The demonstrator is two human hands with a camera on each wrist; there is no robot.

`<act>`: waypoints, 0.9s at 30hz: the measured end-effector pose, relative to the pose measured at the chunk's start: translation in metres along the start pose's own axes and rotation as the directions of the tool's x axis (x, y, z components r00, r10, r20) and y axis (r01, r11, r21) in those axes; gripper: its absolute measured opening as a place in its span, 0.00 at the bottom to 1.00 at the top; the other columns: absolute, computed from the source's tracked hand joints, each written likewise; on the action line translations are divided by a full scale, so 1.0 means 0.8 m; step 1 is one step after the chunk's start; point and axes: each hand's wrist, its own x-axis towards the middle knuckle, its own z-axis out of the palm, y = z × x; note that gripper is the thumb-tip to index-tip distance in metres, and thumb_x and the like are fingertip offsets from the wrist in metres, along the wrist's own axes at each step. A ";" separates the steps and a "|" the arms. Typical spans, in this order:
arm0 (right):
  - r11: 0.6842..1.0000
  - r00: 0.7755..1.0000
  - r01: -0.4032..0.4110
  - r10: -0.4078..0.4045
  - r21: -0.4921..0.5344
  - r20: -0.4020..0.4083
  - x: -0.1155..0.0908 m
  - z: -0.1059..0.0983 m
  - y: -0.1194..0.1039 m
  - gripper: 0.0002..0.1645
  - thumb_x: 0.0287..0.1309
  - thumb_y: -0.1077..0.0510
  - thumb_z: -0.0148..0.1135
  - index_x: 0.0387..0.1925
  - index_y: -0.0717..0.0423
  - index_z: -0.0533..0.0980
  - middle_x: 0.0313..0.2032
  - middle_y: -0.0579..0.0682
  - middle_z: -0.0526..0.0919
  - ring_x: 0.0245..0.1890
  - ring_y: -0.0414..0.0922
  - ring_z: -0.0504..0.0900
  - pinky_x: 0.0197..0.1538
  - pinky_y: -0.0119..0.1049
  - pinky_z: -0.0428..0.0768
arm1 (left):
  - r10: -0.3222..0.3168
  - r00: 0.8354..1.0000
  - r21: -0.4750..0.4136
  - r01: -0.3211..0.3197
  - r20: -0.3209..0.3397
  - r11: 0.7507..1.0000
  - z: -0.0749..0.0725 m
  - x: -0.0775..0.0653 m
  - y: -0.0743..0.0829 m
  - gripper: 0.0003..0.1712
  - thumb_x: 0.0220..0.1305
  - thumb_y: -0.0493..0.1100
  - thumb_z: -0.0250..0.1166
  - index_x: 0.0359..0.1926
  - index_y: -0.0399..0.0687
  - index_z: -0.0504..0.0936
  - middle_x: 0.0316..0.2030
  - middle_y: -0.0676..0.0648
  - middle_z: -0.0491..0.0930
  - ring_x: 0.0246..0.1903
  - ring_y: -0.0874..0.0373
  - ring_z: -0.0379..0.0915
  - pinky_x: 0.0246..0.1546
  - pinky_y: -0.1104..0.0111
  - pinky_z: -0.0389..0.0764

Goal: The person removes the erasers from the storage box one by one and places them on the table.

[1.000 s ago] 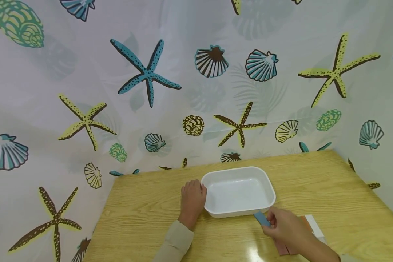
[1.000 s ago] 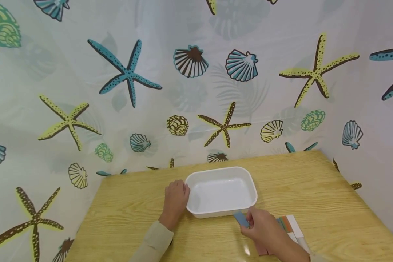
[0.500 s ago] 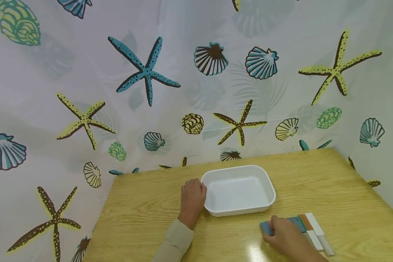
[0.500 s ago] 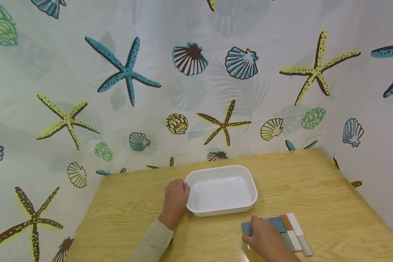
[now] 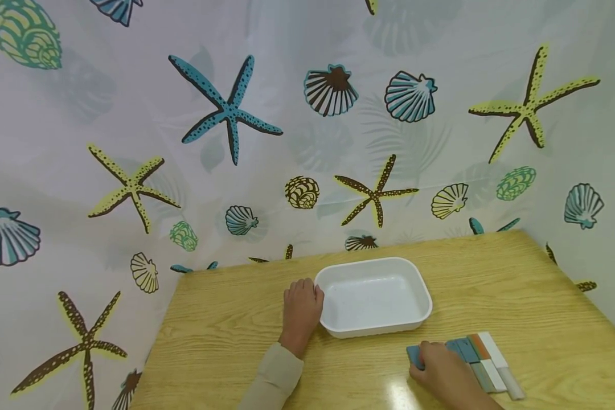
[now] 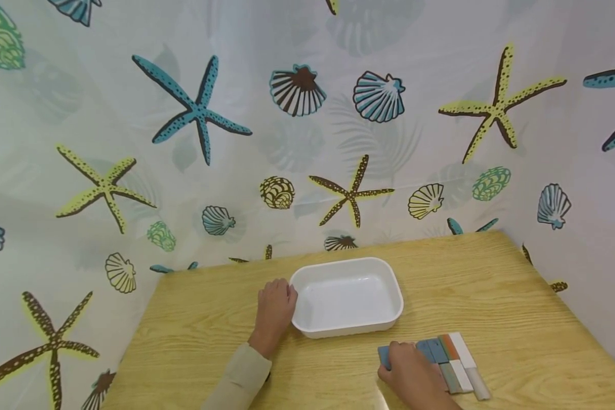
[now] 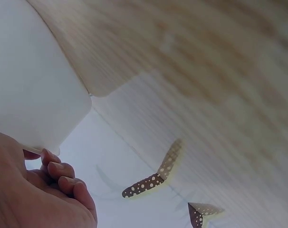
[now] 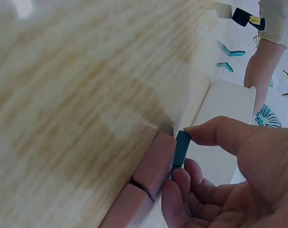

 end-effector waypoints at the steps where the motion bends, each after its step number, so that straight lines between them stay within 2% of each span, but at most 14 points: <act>1: 1.000 1.000 -0.003 0.003 -0.006 0.003 -0.001 0.000 0.000 0.21 0.47 0.56 0.65 0.14 0.53 0.62 0.14 0.45 0.61 0.13 0.39 0.56 0.16 0.32 0.57 | 0.001 1.000 -0.001 -0.001 -0.002 1.000 0.000 0.000 0.000 0.15 0.67 0.48 0.49 0.26 0.46 0.69 0.24 0.51 0.68 0.27 0.55 0.62 0.31 0.63 0.62; 7: 0.998 0.998 -0.031 0.034 -0.046 0.058 0.000 -0.002 -0.004 0.18 0.51 0.54 0.63 0.16 0.53 0.65 0.17 0.47 0.65 0.16 0.42 0.63 0.16 0.36 0.62 | -0.014 1.000 0.002 0.014 0.007 1.000 0.000 0.003 -0.002 0.15 0.67 0.48 0.49 0.27 0.46 0.70 0.25 0.50 0.68 0.28 0.55 0.63 0.32 0.63 0.63; 10: 0.998 0.997 -0.021 0.025 -0.056 0.067 0.001 -0.003 -0.005 0.17 0.53 0.53 0.63 0.18 0.53 0.66 0.19 0.47 0.67 0.17 0.43 0.65 0.17 0.38 0.64 | -0.021 1.000 -0.003 0.021 0.015 1.000 -0.001 0.003 -0.002 0.15 0.67 0.48 0.49 0.27 0.46 0.69 0.24 0.50 0.68 0.28 0.55 0.62 0.32 0.63 0.62; 13: 0.999 0.999 0.018 -0.017 -0.043 0.039 0.004 -0.004 -0.004 0.17 0.53 0.53 0.64 0.18 0.52 0.67 0.19 0.46 0.67 0.18 0.42 0.65 0.19 0.35 0.65 | -0.016 1.000 -0.005 0.016 0.007 1.000 -0.003 0.003 -0.002 0.15 0.68 0.48 0.49 0.26 0.46 0.69 0.24 0.50 0.67 0.27 0.55 0.61 0.31 0.63 0.62; 16: 0.992 0.989 0.127 -0.128 -0.021 -0.070 0.008 -0.007 -0.004 0.14 0.52 0.56 0.65 0.19 0.52 0.69 0.19 0.43 0.66 0.19 0.38 0.64 0.21 0.30 0.67 | -0.004 1.000 0.027 0.005 -0.017 1.000 -0.002 0.003 -0.006 0.17 0.69 0.49 0.47 0.25 0.46 0.69 0.24 0.50 0.67 0.27 0.55 0.62 0.31 0.62 0.63; 17: 0.982 0.973 0.188 -0.189 -0.022 -0.131 0.011 -0.008 -0.004 0.13 0.51 0.57 0.66 0.20 0.52 0.70 0.19 0.42 0.66 0.19 0.36 0.65 0.21 0.28 0.67 | 0.001 1.000 0.043 0.001 -0.028 0.999 -0.001 0.002 -0.008 0.17 0.69 0.50 0.46 0.25 0.46 0.69 0.24 0.50 0.67 0.27 0.54 0.63 0.31 0.62 0.64; 18: 0.967 0.947 0.253 -0.254 -0.031 -0.198 0.014 -0.010 -0.003 0.12 0.49 0.59 0.67 0.20 0.52 0.71 0.19 0.41 0.67 0.19 0.35 0.66 0.22 0.26 0.68 | 0.006 0.999 0.061 -0.003 -0.037 0.998 -0.001 0.003 -0.010 0.18 0.69 0.50 0.45 0.25 0.46 0.69 0.24 0.49 0.68 0.28 0.54 0.63 0.31 0.62 0.64; 19: 0.948 0.911 0.314 -0.317 -0.055 -0.265 0.016 -0.014 -0.003 0.12 0.47 0.60 0.69 0.21 0.52 0.72 0.20 0.40 0.69 0.19 0.35 0.68 0.22 0.25 0.69 | 0.012 0.999 0.074 -0.009 -0.044 0.997 0.000 0.003 -0.010 0.18 0.69 0.51 0.45 0.26 0.46 0.69 0.24 0.49 0.68 0.28 0.54 0.63 0.31 0.62 0.64; 21: 0.900 0.814 0.418 -0.432 -0.124 -0.388 0.020 -0.023 -0.001 0.12 0.41 0.62 0.72 0.23 0.52 0.74 0.22 0.40 0.71 0.21 0.34 0.70 0.24 0.23 0.71 | 0.022 0.998 0.097 -0.016 -0.057 0.995 0.000 0.003 -0.012 0.19 0.70 0.52 0.43 0.27 0.46 0.69 0.26 0.48 0.68 0.29 0.53 0.64 0.32 0.61 0.65; 23: 0.863 0.731 0.469 -0.500 -0.189 -0.465 0.025 -0.033 0.000 0.14 0.38 0.62 0.73 0.25 0.52 0.74 0.24 0.41 0.73 0.22 0.34 0.71 0.24 0.24 0.71 | 0.026 0.998 0.102 -0.020 -0.064 0.995 -0.001 0.002 -0.012 0.19 0.70 0.52 0.42 0.28 0.46 0.68 0.27 0.48 0.68 0.30 0.53 0.64 0.32 0.61 0.64; 24: 0.849 0.701 0.483 -0.522 -0.215 -0.485 0.027 -0.040 0.000 0.14 0.37 0.61 0.73 0.26 0.52 0.74 0.25 0.41 0.74 0.23 0.35 0.71 0.25 0.26 0.72 | 0.028 0.997 0.100 -0.021 -0.066 0.995 -0.002 0.002 -0.013 0.20 0.71 0.52 0.41 0.28 0.47 0.68 0.27 0.49 0.68 0.30 0.53 0.63 0.33 0.61 0.64; 25: 0.841 0.684 0.490 -0.534 -0.230 -0.497 0.029 -0.045 0.001 0.14 0.37 0.60 0.73 0.27 0.52 0.75 0.25 0.41 0.75 0.24 0.36 0.72 0.26 0.28 0.73 | 0.030 0.997 0.094 -0.023 -0.073 0.995 -0.003 0.001 -0.014 0.20 0.71 0.53 0.41 0.28 0.47 0.68 0.27 0.49 0.67 0.30 0.54 0.63 0.33 0.61 0.64; 27: 0.838 0.676 0.484 -0.541 -0.252 -0.500 0.032 -0.056 0.003 0.15 0.38 0.57 0.73 0.29 0.51 0.75 0.27 0.41 0.76 0.27 0.37 0.73 0.28 0.33 0.73 | 0.035 0.996 0.072 -0.029 -0.084 0.997 -0.006 -0.002 -0.014 0.19 0.71 0.53 0.40 0.26 0.49 0.66 0.26 0.50 0.66 0.30 0.54 0.62 0.33 0.62 0.62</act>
